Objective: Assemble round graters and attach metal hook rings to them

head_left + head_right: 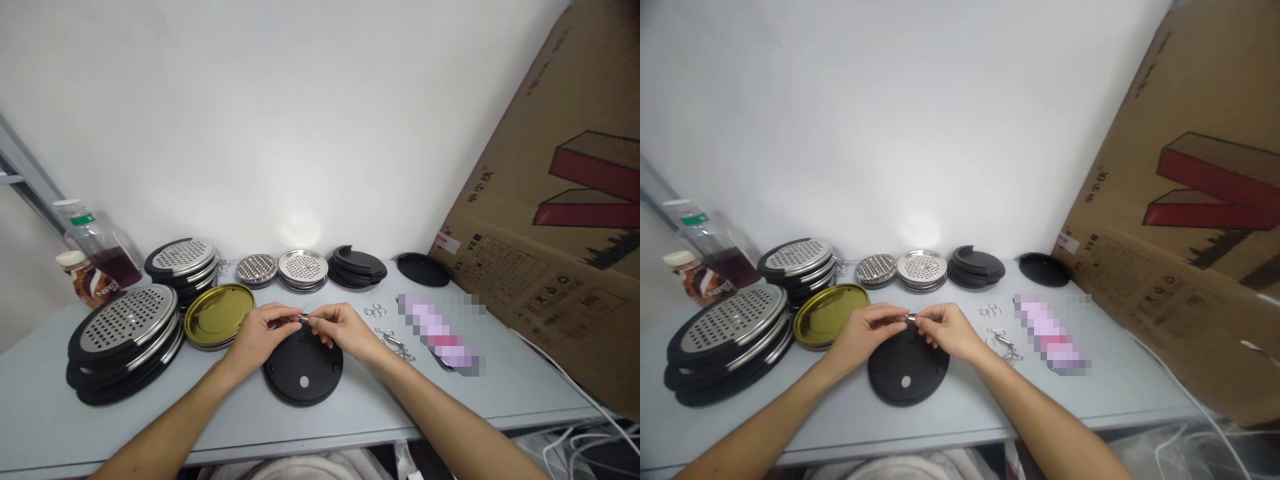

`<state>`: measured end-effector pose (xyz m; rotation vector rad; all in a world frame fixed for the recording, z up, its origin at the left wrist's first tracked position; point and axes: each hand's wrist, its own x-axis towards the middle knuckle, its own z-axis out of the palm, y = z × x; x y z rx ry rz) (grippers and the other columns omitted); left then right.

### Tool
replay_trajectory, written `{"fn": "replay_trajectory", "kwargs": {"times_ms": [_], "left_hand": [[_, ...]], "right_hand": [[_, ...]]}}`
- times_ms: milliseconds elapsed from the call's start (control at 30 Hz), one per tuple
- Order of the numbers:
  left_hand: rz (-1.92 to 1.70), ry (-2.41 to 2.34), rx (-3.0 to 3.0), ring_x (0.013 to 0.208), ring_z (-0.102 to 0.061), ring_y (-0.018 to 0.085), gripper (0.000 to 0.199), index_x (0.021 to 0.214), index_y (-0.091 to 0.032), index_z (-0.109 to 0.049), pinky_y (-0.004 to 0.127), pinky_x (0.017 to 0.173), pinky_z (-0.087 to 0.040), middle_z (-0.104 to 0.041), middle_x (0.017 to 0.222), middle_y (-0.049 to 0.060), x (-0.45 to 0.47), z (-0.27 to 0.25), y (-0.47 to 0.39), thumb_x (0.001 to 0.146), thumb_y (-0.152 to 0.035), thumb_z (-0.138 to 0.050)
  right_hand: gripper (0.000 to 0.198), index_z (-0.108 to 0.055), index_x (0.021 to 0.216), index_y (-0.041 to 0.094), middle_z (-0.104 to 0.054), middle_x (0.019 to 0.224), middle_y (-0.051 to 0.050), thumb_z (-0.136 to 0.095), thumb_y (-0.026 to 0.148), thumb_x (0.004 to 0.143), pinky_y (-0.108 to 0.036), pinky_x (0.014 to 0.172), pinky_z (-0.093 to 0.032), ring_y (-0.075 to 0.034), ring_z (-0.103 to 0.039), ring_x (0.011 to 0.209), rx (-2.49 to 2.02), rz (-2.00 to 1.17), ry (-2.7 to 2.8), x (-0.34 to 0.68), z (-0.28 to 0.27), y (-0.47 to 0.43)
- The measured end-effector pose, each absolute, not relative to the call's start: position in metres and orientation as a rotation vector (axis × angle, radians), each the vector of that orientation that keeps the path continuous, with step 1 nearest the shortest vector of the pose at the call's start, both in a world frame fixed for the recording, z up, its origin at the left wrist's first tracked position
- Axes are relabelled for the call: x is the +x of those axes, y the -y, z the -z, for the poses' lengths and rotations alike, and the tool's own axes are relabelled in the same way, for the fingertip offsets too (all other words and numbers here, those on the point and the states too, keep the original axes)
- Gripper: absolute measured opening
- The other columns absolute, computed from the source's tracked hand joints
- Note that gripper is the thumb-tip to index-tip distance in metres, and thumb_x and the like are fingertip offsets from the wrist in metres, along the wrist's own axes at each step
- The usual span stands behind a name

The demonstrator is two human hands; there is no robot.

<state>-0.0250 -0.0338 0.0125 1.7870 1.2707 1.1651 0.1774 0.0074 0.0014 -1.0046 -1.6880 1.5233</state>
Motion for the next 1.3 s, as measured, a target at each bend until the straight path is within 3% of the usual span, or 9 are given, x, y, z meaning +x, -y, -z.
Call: {"fn": "replay_trajectory", "kwargs": {"times_ms": [200, 633, 733, 1067, 1300], "left_hand": [[-1.185, -1.284, 1.79, 0.076, -0.067, 0.018, 0.016, 0.091, -0.019, -0.077, 0.028, 0.073, -0.053, -0.071, 0.081, 0.004, -0.0249, -0.0138, 0.0347, 0.088, -0.03, -0.066], [-1.191, -1.254, 1.695, 0.07, -0.067, 0.016, 0.013, 0.088, -0.017, -0.074, 0.026, 0.067, -0.054, -0.071, 0.078, 0.003, -0.0253, -0.0164, 0.034, 0.082, -0.027, -0.068], [-1.183, -1.263, 1.693, 0.071, -0.068, 0.018, 0.015, 0.09, -0.017, -0.075, 0.027, 0.067, -0.055, -0.072, 0.075, 0.003, -0.0258, -0.0162, 0.0337, 0.083, -0.027, -0.067], [-1.179, -1.234, 1.782, 0.098, -0.068, 0.023, 0.018, 0.096, -0.021, -0.079, 0.034, 0.09, -0.054, -0.075, 0.103, 0.007, -0.0226, -0.0133, 0.0346, 0.08, -0.023, -0.072], [-1.227, -1.251, 1.776, 0.085, -0.069, 0.02, 0.006, 0.082, -0.018, -0.074, 0.03, 0.079, -0.055, -0.073, 0.088, 0.006, -0.0218, -0.0112, 0.034, 0.081, -0.023, -0.07]], "right_hand": [[0.03, -0.074, 0.082, 0.013, -0.061, 0.064, 0.0, -0.07, 0.042, 0.08, -0.019, 0.043, -0.039, -0.008, -0.048, 0.048, -1.003, -1.506, 1.706, 0.177, 0.0001, -0.0067], [0.032, -0.072, 0.076, 0.014, -0.062, 0.064, -0.001, -0.07, 0.045, 0.078, -0.02, 0.043, -0.038, -0.008, -0.048, 0.048, -1.035, -1.481, 1.715, 0.1783, 0.0007, -0.0085], [0.032, -0.073, 0.08, 0.013, -0.062, 0.065, -0.001, -0.071, 0.045, 0.077, -0.021, 0.043, -0.039, -0.008, -0.049, 0.049, -1.041, -1.485, 1.715, 0.1783, 0.001, -0.0088], [0.03, -0.074, 0.081, 0.013, -0.061, 0.065, -0.001, -0.069, 0.043, 0.08, -0.019, 0.042, -0.039, -0.008, -0.049, 0.048, -1.03, -1.502, 1.73, 0.1773, 0.0022, -0.0068], [0.029, -0.074, 0.083, 0.013, -0.061, 0.064, 0.0, -0.069, 0.042, 0.079, -0.019, 0.042, -0.038, -0.008, -0.048, 0.048, -1.024, -1.518, 1.72, 0.1763, 0.0022, -0.0066]]}}
